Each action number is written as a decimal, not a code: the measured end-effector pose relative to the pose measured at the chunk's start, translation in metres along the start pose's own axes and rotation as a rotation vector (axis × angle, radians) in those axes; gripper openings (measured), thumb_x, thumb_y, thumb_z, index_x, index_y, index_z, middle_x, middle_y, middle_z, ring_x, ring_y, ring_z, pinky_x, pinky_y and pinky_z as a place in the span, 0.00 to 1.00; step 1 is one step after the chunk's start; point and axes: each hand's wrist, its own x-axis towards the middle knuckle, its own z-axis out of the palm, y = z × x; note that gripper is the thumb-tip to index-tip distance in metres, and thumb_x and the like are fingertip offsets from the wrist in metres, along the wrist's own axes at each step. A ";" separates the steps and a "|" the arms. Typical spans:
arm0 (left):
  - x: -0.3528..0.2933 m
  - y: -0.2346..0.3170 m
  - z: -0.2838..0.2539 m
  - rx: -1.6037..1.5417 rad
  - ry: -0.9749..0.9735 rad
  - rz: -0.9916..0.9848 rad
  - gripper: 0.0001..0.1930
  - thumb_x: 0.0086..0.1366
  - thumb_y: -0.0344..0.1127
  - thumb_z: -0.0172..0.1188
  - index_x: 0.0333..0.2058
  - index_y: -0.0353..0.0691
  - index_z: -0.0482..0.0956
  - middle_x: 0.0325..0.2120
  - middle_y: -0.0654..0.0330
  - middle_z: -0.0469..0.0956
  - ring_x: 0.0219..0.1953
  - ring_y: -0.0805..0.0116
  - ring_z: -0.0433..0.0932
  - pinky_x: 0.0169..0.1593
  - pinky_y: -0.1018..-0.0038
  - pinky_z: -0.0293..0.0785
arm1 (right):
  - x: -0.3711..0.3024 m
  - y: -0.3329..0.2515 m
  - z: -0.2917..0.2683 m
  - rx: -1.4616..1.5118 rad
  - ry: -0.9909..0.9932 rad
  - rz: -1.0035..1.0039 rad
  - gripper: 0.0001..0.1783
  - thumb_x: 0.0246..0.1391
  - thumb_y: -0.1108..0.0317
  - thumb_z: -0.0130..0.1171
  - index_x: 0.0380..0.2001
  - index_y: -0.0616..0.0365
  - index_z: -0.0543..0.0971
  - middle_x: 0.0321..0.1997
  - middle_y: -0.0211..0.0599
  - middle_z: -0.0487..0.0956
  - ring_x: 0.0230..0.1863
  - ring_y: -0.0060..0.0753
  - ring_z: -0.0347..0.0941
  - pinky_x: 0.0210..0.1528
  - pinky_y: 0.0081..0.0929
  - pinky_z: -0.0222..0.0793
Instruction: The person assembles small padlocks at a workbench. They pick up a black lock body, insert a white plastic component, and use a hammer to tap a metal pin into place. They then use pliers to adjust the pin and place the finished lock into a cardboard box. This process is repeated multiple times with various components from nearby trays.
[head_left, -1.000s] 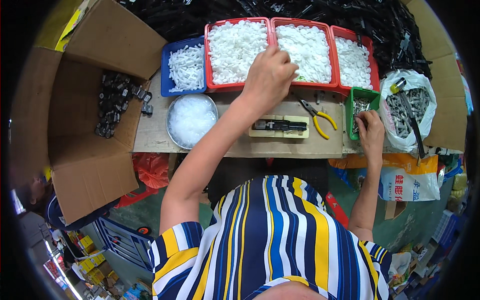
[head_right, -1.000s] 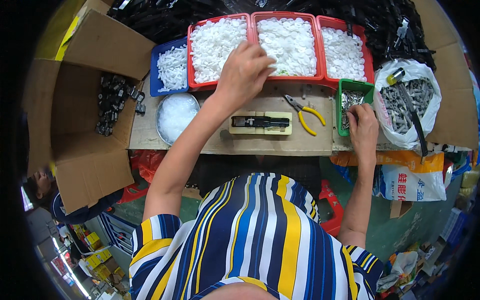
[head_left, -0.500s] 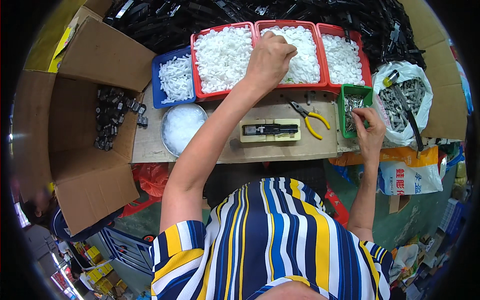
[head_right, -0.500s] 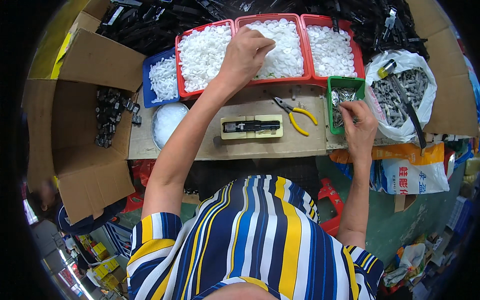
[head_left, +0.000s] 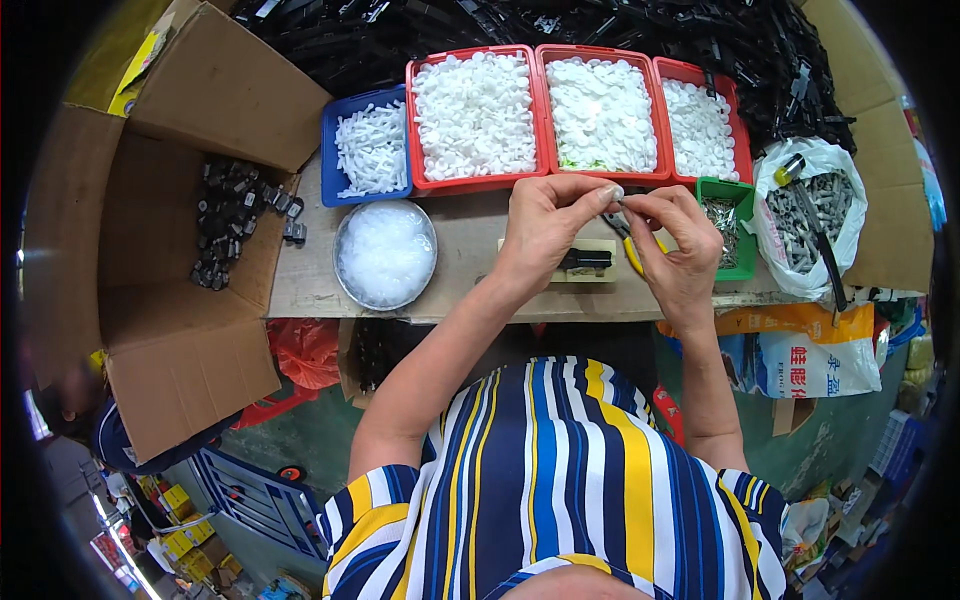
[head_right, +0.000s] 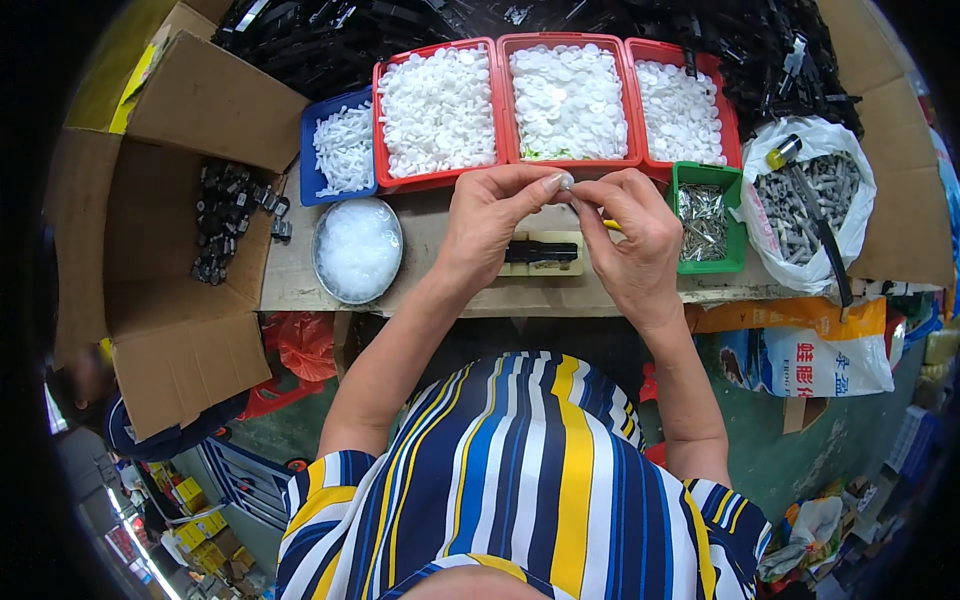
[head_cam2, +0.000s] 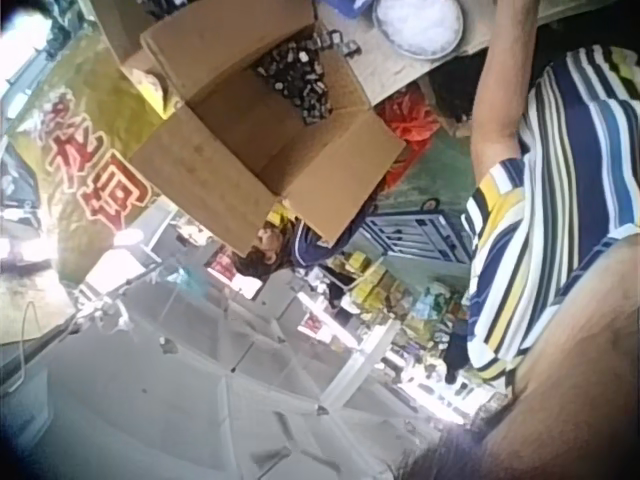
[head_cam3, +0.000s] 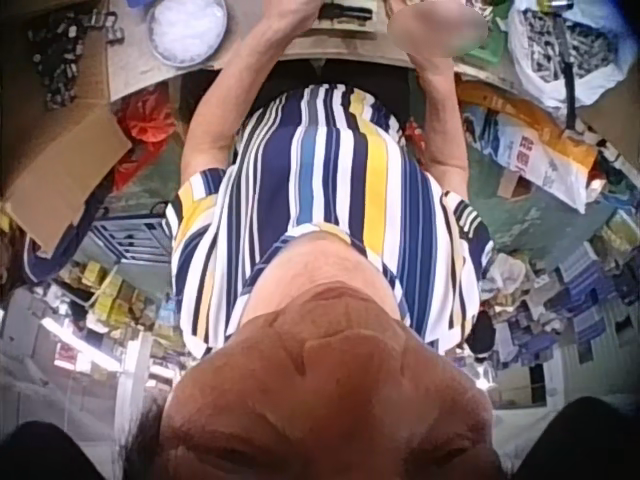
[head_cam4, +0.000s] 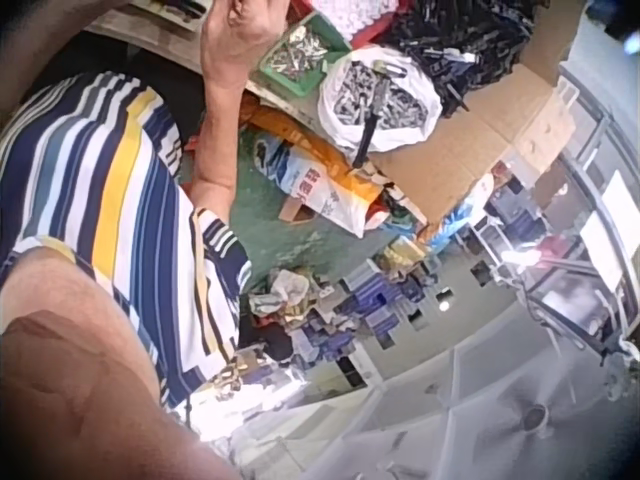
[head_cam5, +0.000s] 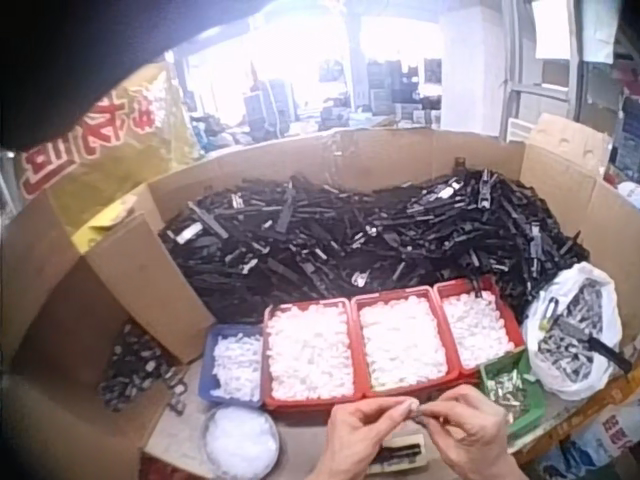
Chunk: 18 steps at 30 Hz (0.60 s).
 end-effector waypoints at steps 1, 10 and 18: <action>-0.002 0.000 0.001 0.001 0.006 0.001 0.11 0.66 0.31 0.64 0.42 0.30 0.84 0.36 0.55 0.85 0.39 0.72 0.82 0.47 0.76 0.77 | -0.001 0.001 0.001 -0.016 0.001 -0.012 0.09 0.48 0.82 0.66 0.34 0.63 0.83 0.31 0.39 0.78 0.32 0.36 0.78 0.32 0.29 0.73; -0.014 -0.001 0.009 0.575 0.066 0.338 0.10 0.65 0.31 0.65 0.42 0.31 0.85 0.35 0.58 0.85 0.37 0.76 0.80 0.43 0.79 0.76 | -0.005 0.001 -0.003 -0.158 -0.008 -0.102 0.07 0.48 0.81 0.65 0.32 0.63 0.82 0.30 0.39 0.77 0.31 0.38 0.77 0.31 0.30 0.71; -0.024 0.005 0.004 0.052 -0.076 -0.072 0.10 0.64 0.30 0.66 0.43 0.32 0.84 0.34 0.58 0.85 0.37 0.74 0.83 0.43 0.79 0.78 | 0.000 0.017 -0.028 0.457 -0.306 0.385 0.06 0.52 0.75 0.67 0.32 0.65 0.82 0.31 0.33 0.82 0.32 0.19 0.78 0.36 0.21 0.73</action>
